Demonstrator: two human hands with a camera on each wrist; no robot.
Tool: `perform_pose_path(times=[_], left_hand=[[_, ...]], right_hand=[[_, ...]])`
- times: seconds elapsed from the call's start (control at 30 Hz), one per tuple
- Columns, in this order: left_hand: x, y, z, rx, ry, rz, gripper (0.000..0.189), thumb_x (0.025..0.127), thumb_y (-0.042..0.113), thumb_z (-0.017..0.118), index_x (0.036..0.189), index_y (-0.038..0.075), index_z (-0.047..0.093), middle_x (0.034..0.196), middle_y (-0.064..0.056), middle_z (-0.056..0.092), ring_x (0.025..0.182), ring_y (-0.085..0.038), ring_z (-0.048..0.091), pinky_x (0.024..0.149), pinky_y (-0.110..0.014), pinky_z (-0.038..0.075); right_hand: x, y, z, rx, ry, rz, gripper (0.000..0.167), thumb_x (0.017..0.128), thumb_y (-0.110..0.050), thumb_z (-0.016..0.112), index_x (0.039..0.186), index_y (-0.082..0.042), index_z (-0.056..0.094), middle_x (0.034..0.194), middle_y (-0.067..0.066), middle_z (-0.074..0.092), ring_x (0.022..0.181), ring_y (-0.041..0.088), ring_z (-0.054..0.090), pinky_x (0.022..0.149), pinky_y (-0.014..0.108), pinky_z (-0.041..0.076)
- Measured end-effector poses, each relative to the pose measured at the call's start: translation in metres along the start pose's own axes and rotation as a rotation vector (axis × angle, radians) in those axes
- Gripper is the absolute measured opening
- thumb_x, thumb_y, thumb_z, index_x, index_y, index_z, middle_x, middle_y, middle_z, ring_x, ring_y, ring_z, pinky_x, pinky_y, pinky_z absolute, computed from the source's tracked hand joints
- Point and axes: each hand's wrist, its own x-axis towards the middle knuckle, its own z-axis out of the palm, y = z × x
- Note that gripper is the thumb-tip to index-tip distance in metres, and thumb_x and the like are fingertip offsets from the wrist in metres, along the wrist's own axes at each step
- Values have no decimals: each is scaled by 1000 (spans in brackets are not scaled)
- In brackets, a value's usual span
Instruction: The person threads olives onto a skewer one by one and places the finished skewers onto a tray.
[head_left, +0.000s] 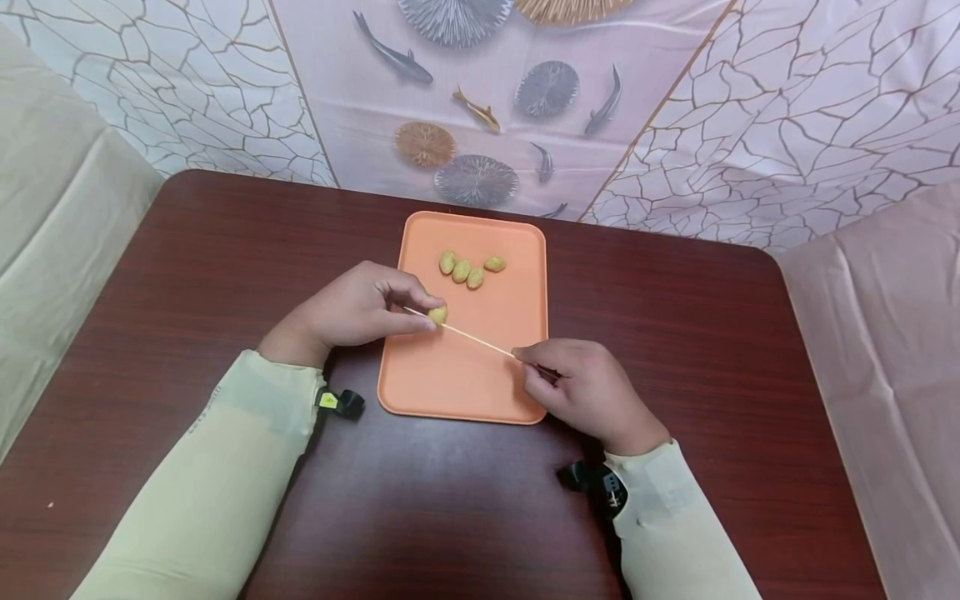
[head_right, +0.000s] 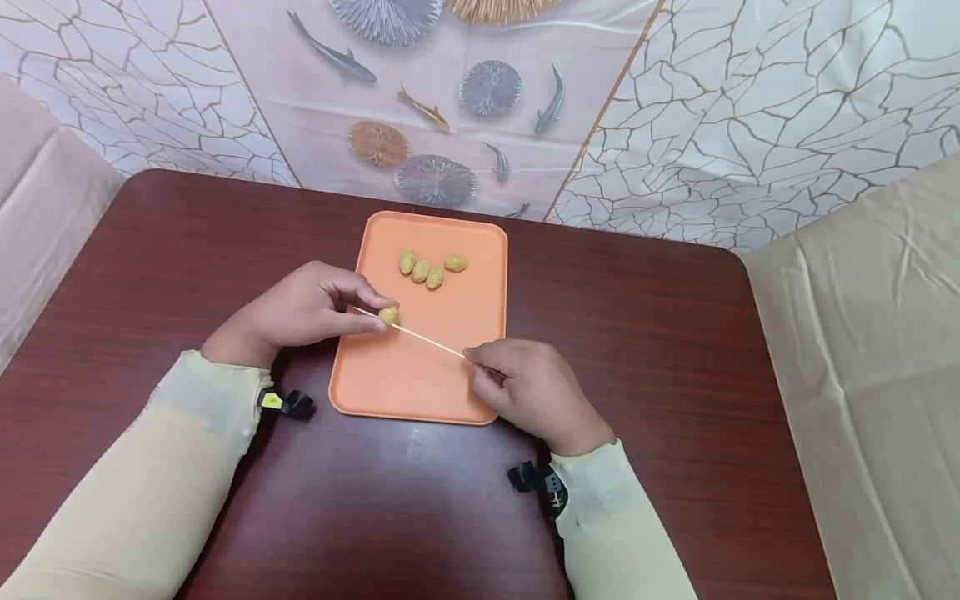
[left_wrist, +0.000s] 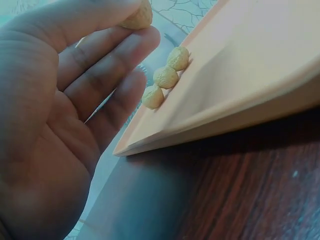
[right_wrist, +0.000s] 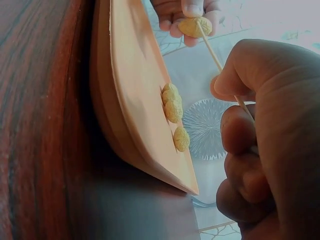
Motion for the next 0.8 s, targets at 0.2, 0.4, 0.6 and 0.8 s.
perform_pose_path(times=[0.2, 0.4, 0.6, 0.8], left_hand=[[1, 3, 2, 68, -37, 25, 22, 91, 23, 97, 112, 28, 91, 107, 11, 86, 97, -9, 77, 89, -35, 62], [3, 7, 4, 74, -66, 69, 20, 92, 16, 96, 108, 27, 89, 107, 12, 86, 104, -8, 81, 99, -38, 67], [2, 9, 3, 127, -29, 138, 27, 92, 12, 95, 116, 22, 87, 114, 7, 87, 109, -13, 83, 98, -43, 68], [2, 4, 2, 257, -5, 124, 21, 96, 17, 92, 114, 23, 83, 112, 9, 85, 106, -12, 81, 93, -41, 67]], right_hand=[[1, -1, -1, -4, -13, 6, 18, 95, -4, 76, 104, -14, 88, 90, -6, 82, 72, 5, 65, 66, 26, 55], [2, -4, -3, -20, -44, 23, 13, 97, -6, 76, 98, -15, 86, 83, -8, 75, 69, 5, 59, 64, 25, 51], [2, -3, -6, 59, -109, 199, 11, 104, -15, 77, 98, -19, 86, 80, -13, 69, 64, 4, 51, 61, 23, 47], [-2, 4, -5, 157, -100, 298, 15, 107, -16, 75, 98, -21, 86, 71, -13, 60, 59, 6, 47, 57, 24, 44]])
